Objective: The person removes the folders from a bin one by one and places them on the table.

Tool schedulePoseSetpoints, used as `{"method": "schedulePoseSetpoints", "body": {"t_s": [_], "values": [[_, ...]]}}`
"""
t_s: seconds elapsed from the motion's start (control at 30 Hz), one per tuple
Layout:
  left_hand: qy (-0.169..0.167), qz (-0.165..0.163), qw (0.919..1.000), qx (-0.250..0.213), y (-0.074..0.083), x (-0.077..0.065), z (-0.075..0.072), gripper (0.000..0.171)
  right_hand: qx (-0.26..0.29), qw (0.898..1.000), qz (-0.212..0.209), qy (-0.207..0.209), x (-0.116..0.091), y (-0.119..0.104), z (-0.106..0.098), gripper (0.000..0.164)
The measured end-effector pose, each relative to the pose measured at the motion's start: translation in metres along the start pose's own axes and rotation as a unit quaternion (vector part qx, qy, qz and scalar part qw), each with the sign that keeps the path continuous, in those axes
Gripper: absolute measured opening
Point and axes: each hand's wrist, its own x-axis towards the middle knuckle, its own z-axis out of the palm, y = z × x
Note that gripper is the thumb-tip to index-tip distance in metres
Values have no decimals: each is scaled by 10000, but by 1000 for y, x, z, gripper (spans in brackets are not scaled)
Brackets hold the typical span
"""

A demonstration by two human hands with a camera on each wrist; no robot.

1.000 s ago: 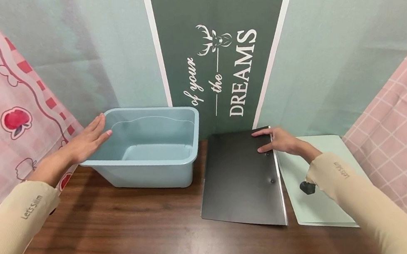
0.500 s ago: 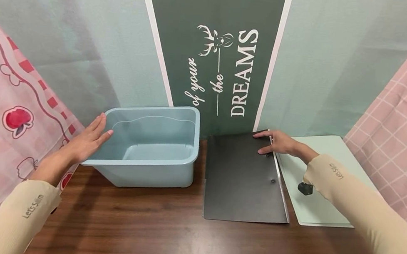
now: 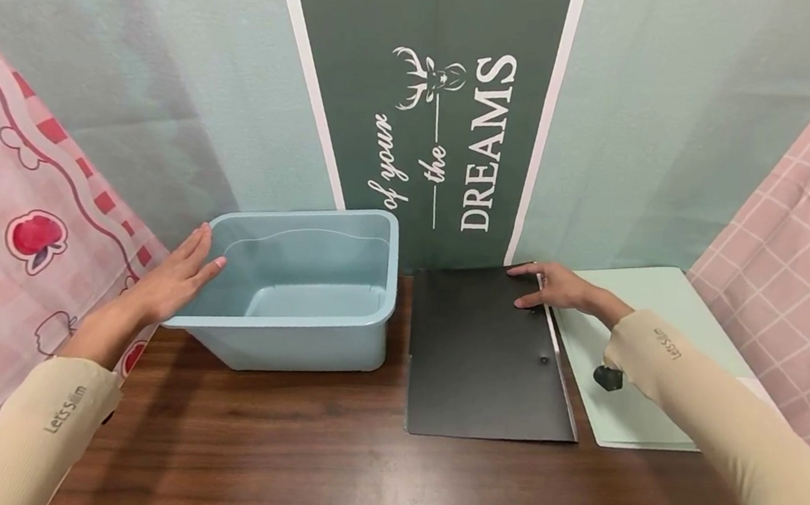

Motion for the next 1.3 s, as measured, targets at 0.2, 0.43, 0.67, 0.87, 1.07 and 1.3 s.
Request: {"method": "schedulePoseSetpoints", "body": {"t_s": [0.2,0.43,0.67,0.87,1.07,1.3], "values": [[3,22,10000,-75,-1,0,-1,80,-87,10000,-19,22,1,2,0,66],[30,7,10000,-89,0,0,0,81,-140,9998,148,23,3,3,1,67],[-6,-16,10000,-97,0,-2,-2,81,-271,9995,105,111,6,5,4,65],[-21,2,10000,-66,-2,-3,-3,80,-509,9985,-135,163,8,9,7,62],[-8,27,10000,-39,-1,-2,-2,81,-543,9981,-246,151,7,12,6,65],[-47,67,9999,79,-6,-2,-3,82,-558,9978,-347,106,4,6,2,72]]}}
